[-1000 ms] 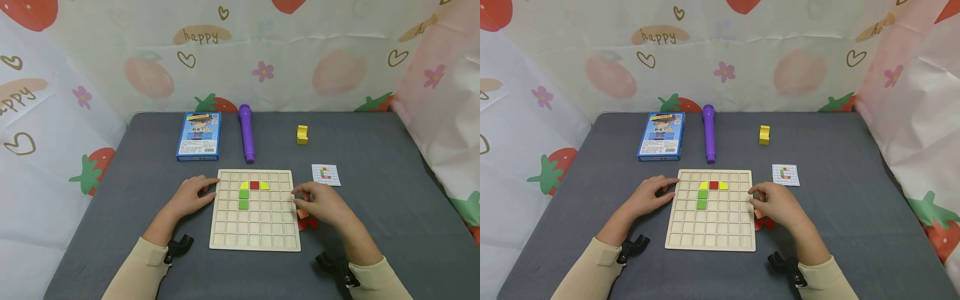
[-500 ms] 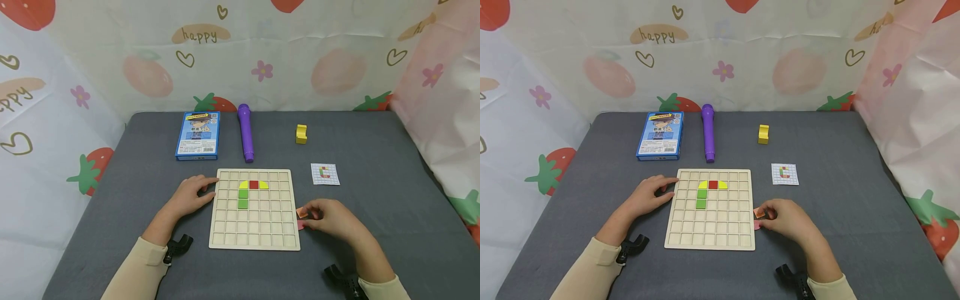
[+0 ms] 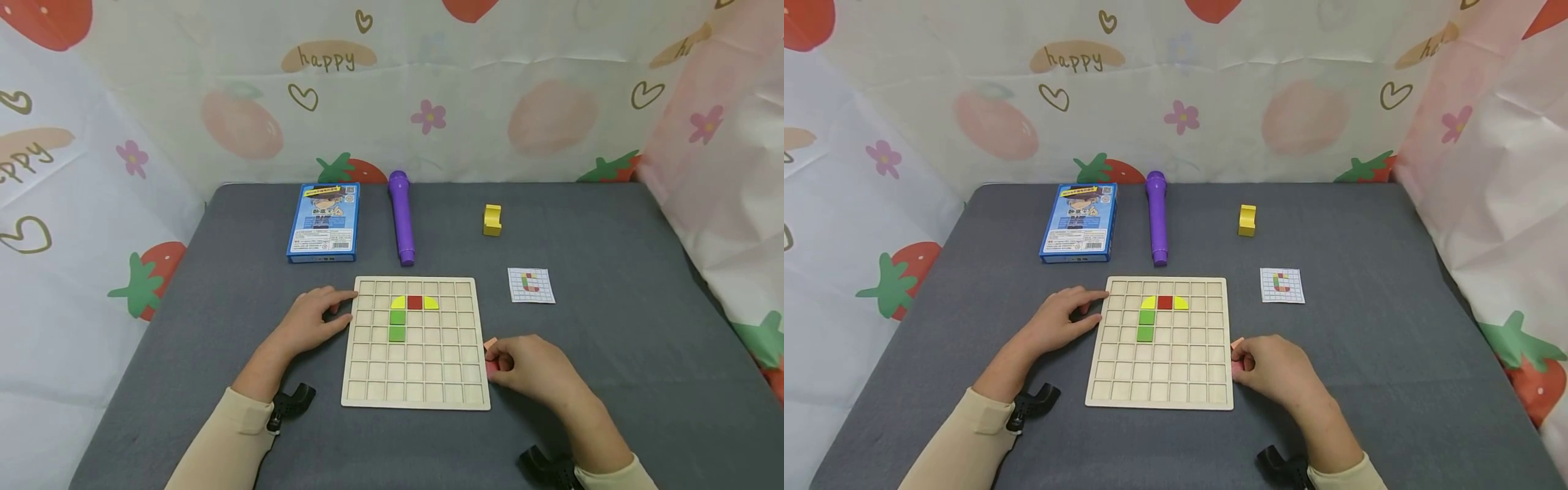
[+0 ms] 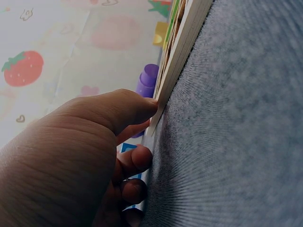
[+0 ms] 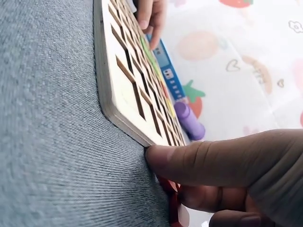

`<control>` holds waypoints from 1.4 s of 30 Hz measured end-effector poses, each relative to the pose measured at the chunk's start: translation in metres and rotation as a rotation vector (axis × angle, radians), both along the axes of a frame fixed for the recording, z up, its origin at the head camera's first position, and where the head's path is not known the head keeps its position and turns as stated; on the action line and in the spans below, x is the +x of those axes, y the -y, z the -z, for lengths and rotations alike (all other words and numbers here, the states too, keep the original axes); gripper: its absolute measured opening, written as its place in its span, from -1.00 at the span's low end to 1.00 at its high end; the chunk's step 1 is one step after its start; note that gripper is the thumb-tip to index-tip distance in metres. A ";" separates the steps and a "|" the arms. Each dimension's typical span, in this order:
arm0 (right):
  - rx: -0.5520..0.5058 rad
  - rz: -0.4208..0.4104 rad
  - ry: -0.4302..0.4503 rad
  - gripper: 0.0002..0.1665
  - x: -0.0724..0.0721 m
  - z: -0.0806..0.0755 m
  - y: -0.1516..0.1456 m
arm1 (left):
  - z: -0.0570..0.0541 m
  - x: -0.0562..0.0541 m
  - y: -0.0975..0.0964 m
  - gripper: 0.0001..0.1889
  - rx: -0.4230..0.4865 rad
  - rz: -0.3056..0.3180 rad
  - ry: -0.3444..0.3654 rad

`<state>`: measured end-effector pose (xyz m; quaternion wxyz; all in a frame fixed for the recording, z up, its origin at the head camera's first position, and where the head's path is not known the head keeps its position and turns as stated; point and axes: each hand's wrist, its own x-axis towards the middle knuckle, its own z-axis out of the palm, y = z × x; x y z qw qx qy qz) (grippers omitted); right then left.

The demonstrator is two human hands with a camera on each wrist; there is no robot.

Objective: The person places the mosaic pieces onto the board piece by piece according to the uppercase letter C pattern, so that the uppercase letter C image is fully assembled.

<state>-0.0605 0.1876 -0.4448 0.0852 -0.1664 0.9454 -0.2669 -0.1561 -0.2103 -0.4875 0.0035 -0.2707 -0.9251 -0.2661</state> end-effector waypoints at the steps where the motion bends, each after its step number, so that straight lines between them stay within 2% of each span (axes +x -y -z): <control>1: 0.007 -0.002 -0.006 -0.80 0.000 0.000 0.000 | 0.000 0.000 0.000 -0.57 0.000 -0.001 0.001; 6: -0.009 -0.008 0.006 -0.84 -0.003 -0.002 -0.003 | -0.001 0.001 0.000 -0.57 -0.002 -0.009 0.012; 14: -0.180 0.023 0.004 -0.78 -0.012 -0.011 0.001 | 0.001 0.002 0.002 -0.58 0.006 -0.006 -0.001; 21: -0.419 0.043 0.006 -0.66 -0.019 -0.013 0.018 | 0.001 0.003 0.002 -0.58 0.007 -0.011 0.014; 28: -0.662 0.063 0.111 -0.62 -0.020 -0.013 0.053 | 0.001 0.003 0.001 -0.59 0.021 -0.003 -0.015; 32: -0.689 0.075 0.164 -0.63 -0.019 -0.012 0.072 | 0.002 0.002 0.001 -0.60 0.018 -0.005 -0.018; 42: -0.505 0.076 0.154 -0.69 -0.017 0.003 0.104 | 0.001 0.000 0.001 -0.59 0.018 0.008 -0.017</control>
